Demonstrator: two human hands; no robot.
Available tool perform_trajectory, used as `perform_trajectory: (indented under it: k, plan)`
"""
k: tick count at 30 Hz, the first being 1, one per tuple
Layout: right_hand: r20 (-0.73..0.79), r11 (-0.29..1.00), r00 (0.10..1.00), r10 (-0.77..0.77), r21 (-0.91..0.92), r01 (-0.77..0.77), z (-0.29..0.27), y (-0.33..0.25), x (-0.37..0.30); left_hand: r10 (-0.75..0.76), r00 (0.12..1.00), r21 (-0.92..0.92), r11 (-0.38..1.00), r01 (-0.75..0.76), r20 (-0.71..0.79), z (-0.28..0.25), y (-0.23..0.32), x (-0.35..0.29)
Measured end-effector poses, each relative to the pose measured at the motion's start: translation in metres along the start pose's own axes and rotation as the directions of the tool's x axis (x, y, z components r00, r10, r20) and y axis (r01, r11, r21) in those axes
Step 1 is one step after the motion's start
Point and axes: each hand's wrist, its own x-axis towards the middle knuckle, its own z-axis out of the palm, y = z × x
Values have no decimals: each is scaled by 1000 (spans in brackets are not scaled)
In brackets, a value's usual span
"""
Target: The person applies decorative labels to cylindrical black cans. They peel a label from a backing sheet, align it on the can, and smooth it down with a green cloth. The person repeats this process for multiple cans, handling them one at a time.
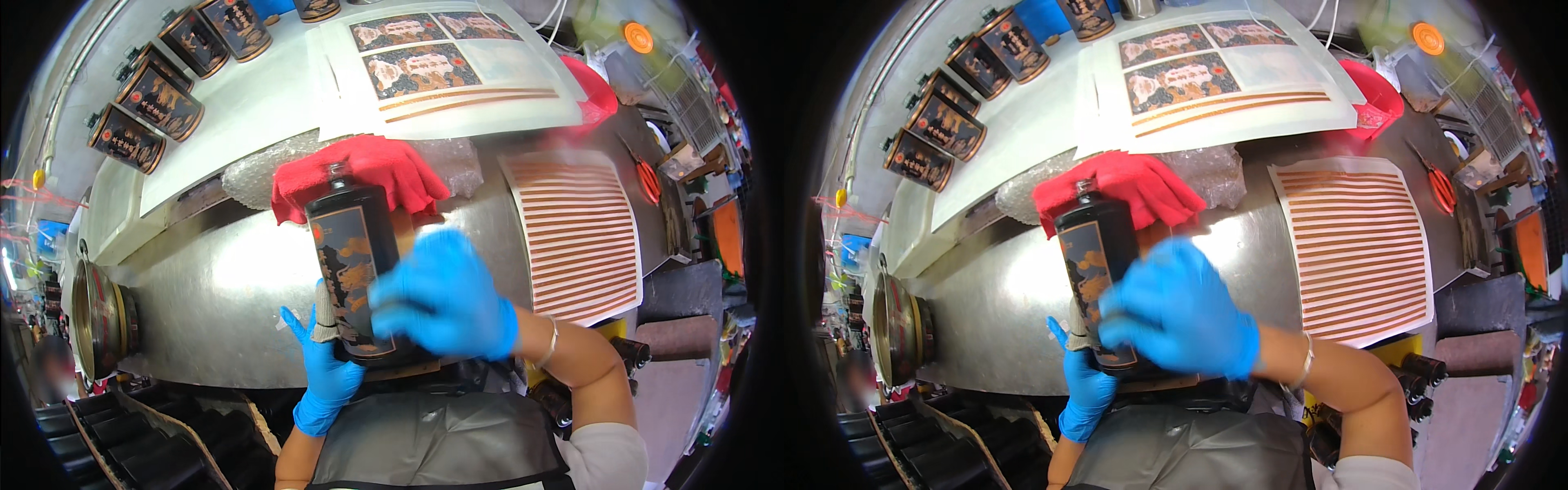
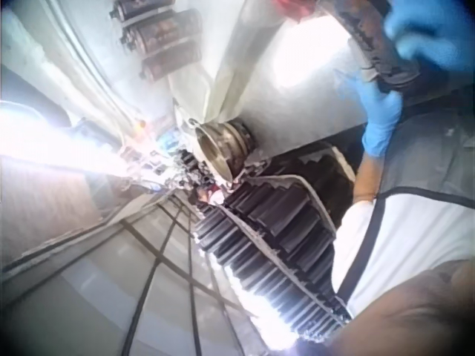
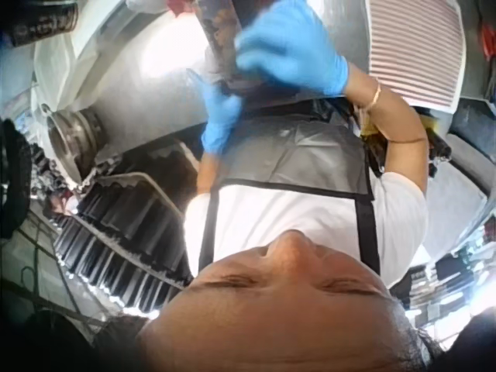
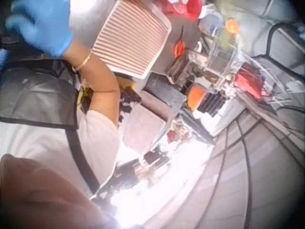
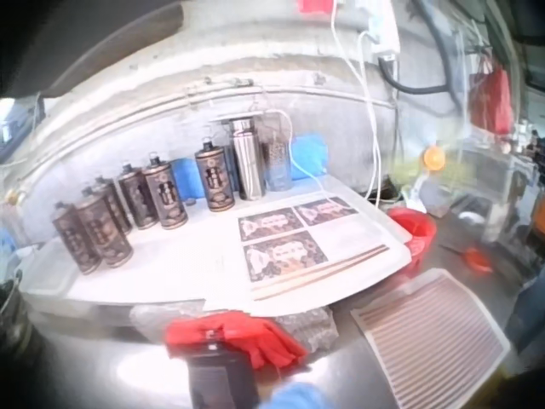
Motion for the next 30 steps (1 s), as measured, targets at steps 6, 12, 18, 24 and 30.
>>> perform_trajectory:
  k: [6, 12, 18, 24, 30]
  plan:
    - [-499, 999, 866, 37, 7, -39, -19, 58, 68, 192, 969, 238, 959, -151, -156, -17, 22, -10]
    - [-220, 498, 640, 736, 817, -291, -26, 48, 29, 24, 996, -153, 987, -38, -89, 2, -11, -1]
    - [193, 89, 557, 808, 894, -439, -119, 135, -61, 246, 959, 217, 953, -213, -141, -14, 6, -2]
    - [-264, 596, 697, 667, -371, -712, -151, 184, -51, 58, 998, 40, 998, -57, -32, -7, -1, 12]
    - [238, 539, 501, 832, -560, -629, -173, 197, -5, -25, 999, -59, 998, 24, -26, -15, 1, 8]
